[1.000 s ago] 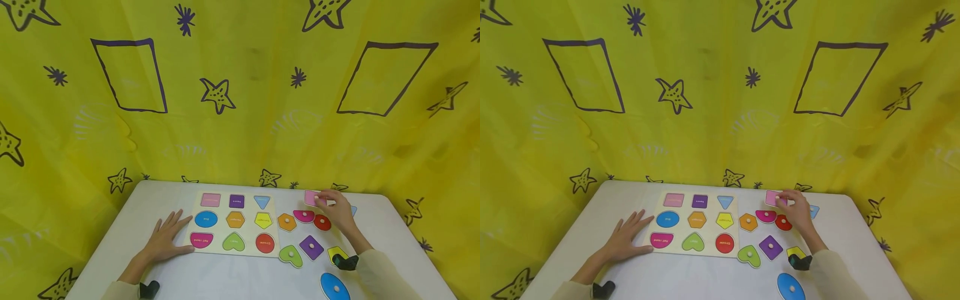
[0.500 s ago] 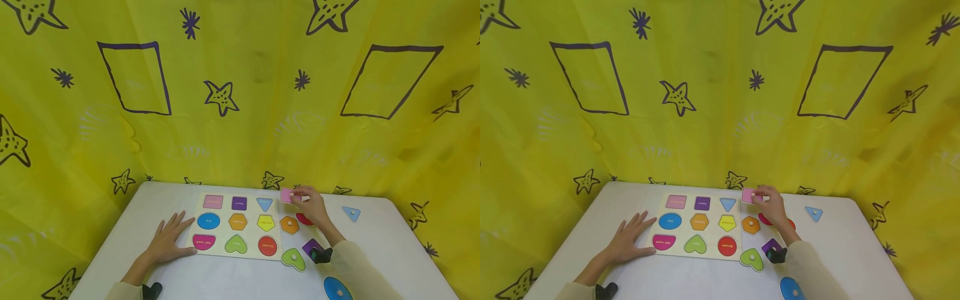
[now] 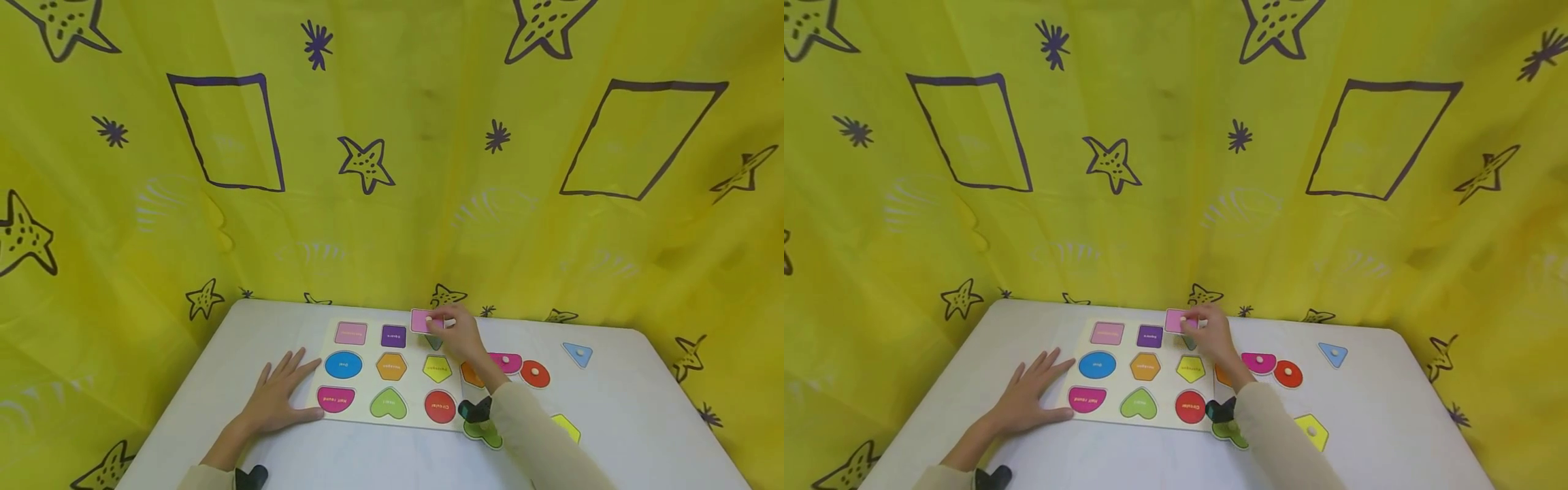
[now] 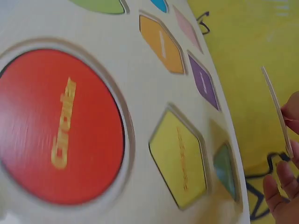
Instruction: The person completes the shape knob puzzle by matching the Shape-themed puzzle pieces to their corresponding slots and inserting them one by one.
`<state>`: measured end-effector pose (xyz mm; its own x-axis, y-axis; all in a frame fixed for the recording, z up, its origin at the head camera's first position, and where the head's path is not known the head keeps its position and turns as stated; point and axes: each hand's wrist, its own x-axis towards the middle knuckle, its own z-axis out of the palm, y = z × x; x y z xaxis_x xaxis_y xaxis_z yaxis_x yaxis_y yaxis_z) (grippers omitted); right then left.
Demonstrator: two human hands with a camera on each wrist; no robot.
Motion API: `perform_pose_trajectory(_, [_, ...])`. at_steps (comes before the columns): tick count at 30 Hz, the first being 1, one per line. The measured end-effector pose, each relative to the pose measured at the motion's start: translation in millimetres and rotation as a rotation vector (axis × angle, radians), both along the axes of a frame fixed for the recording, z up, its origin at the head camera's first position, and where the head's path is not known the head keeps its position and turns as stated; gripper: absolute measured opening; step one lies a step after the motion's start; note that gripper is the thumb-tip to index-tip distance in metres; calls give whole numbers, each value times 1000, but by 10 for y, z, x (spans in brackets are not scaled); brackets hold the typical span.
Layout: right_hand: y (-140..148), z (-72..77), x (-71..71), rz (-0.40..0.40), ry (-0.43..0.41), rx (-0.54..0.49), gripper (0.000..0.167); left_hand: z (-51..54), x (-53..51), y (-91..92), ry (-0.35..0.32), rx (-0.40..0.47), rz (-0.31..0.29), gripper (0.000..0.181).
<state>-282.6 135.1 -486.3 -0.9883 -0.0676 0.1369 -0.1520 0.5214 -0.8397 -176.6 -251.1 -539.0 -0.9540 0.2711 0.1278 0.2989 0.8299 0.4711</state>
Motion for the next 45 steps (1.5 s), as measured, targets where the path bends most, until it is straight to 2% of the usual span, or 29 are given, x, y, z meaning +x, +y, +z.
perform_pose_trajectory(6, [-361, -85, -96, 58, 33, -2, 14, 10, 5, 5, -23, -33, 17, 99])
perform_pose_trajectory(12, [-717, -126, -135, 117, 15, -20, 12, -22, -6, -8, -4, -11, 9, 99])
perform_pose_trajectory(17, [-1000, -185, -179, 143, -13, -26, 11, -42, -15, -11, -28, -34, 25, 100])
perform_pose_trajectory(24, [-1326, -291, -214, 167, 15, 31, 11, 71, 19, 3, -35, -22, 3, 97])
perform_pose_trajectory(28, [-1434, -358, -230, 153, 64, 80, 10, 122, 13, 14, -82, -48, 13, 97])
perform_pose_trajectory(32, [-1488, -396, -241, 126, 102, 143, 11, 119, 13, 21, -89, -58, 23, 98])
perform_pose_trajectory(45, [-1562, -383, -192, 101, 90, 243, 11, 148, 11, 21, -108, -89, 24, 99])
